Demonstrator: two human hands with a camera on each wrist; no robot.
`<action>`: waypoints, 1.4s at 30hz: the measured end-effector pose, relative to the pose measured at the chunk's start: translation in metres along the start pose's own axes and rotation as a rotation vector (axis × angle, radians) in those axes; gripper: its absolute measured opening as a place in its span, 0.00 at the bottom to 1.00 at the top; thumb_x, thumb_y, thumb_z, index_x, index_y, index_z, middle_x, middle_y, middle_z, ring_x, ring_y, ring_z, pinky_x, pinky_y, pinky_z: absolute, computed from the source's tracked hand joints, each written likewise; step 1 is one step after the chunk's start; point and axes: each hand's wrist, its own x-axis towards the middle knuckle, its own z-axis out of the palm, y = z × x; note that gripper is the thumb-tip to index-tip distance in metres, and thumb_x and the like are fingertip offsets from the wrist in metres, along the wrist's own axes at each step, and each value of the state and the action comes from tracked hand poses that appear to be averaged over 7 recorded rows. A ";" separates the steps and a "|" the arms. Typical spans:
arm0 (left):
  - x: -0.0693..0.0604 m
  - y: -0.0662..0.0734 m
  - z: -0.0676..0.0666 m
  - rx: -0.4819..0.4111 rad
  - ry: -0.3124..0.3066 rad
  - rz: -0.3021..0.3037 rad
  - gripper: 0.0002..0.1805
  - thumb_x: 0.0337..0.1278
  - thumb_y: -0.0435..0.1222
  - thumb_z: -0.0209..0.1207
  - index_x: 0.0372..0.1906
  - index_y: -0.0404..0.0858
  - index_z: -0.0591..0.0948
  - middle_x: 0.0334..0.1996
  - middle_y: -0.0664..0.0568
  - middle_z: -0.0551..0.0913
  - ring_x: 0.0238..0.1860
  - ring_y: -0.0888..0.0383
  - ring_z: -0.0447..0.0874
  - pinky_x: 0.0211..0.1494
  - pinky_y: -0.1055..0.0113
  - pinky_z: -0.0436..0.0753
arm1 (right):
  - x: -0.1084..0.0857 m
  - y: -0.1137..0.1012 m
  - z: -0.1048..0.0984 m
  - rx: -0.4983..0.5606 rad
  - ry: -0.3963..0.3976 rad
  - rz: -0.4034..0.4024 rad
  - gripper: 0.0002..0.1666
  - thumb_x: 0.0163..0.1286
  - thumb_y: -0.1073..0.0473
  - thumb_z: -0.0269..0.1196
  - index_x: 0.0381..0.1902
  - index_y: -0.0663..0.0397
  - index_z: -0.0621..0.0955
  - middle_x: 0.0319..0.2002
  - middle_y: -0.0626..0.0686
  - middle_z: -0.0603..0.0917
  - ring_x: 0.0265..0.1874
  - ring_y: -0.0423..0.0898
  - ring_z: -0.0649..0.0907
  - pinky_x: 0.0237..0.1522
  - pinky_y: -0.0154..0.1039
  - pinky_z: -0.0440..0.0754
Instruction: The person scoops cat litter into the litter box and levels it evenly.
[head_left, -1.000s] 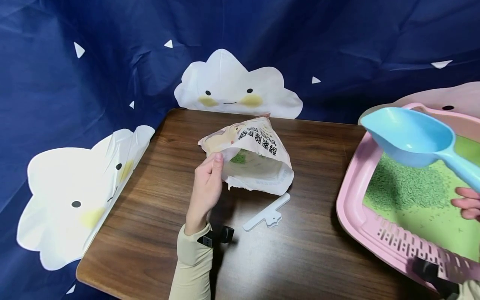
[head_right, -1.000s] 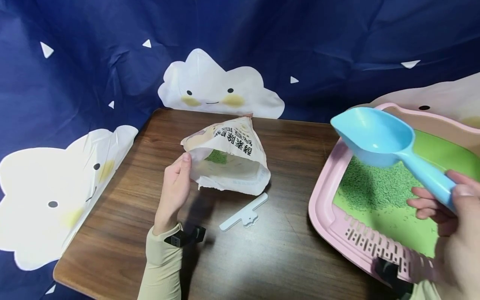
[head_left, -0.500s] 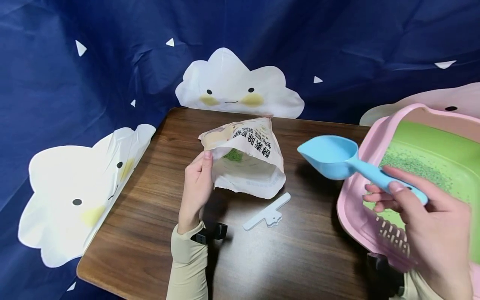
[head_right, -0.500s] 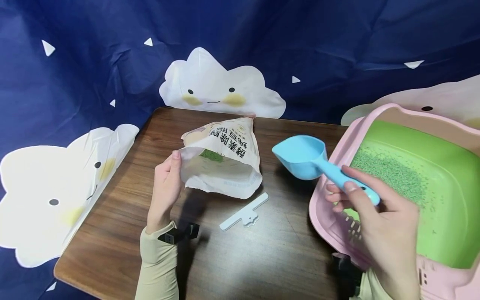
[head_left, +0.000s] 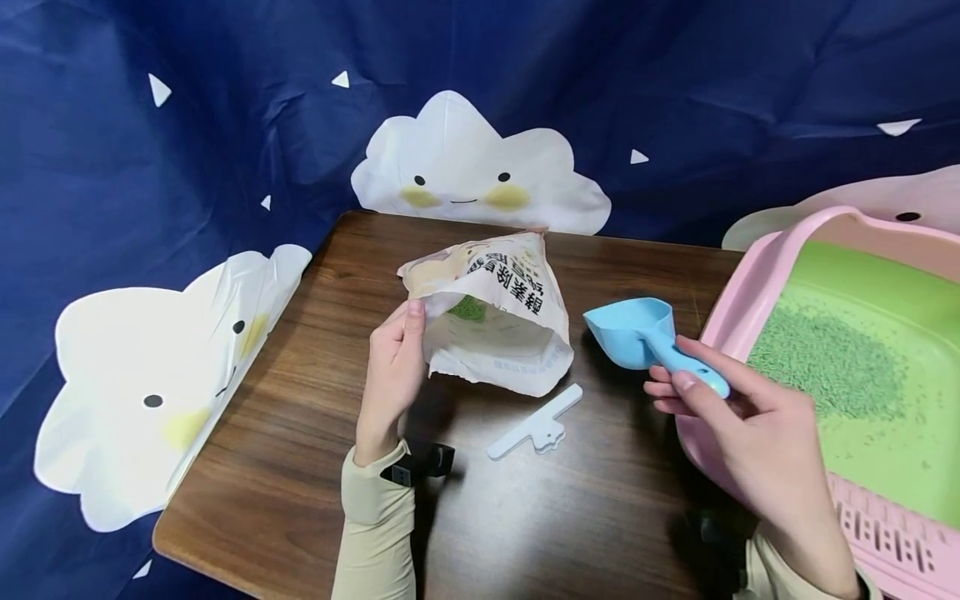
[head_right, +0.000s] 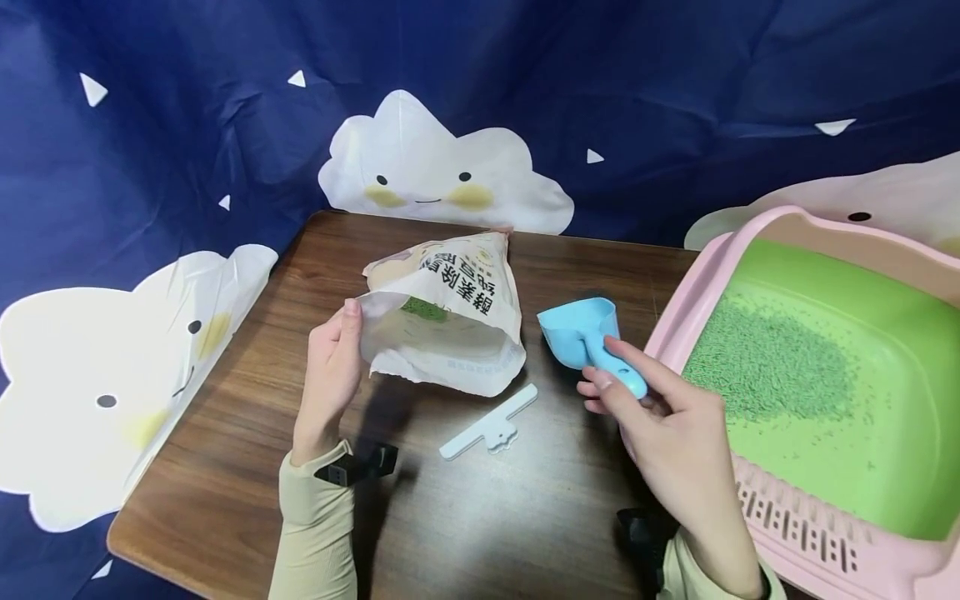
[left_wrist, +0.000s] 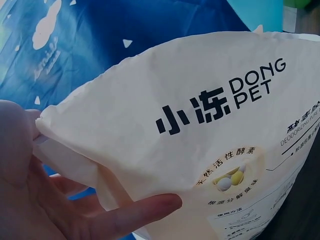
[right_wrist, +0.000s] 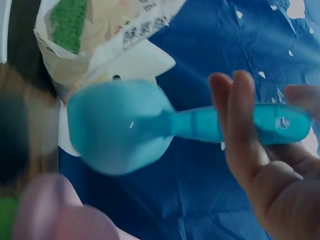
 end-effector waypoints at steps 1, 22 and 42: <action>0.000 0.000 0.000 0.002 -0.003 0.001 0.23 0.76 0.39 0.41 0.45 0.32 0.85 0.49 0.45 0.84 0.50 0.61 0.79 0.59 0.70 0.74 | 0.000 0.002 0.002 -0.019 -0.005 0.012 0.22 0.63 0.77 0.60 0.57 0.75 0.75 0.35 0.55 0.89 0.29 0.48 0.89 0.34 0.38 0.85; -0.001 0.001 0.000 0.015 -0.005 0.014 0.29 0.76 0.39 0.41 0.20 0.27 0.78 0.45 0.42 0.84 0.43 0.46 0.78 0.50 0.75 0.73 | 0.005 0.018 0.025 -0.553 -0.003 0.093 0.26 0.65 0.57 0.67 0.60 0.57 0.78 0.28 0.47 0.90 0.27 0.32 0.87 0.32 0.24 0.81; -0.001 0.001 0.000 0.000 -0.007 0.018 0.28 0.76 0.39 0.42 0.24 0.25 0.80 0.44 0.42 0.84 0.43 0.42 0.78 0.50 0.75 0.73 | 0.007 0.033 0.029 -0.552 -0.104 0.148 0.27 0.66 0.56 0.65 0.61 0.59 0.76 0.30 0.58 0.89 0.26 0.32 0.86 0.31 0.30 0.84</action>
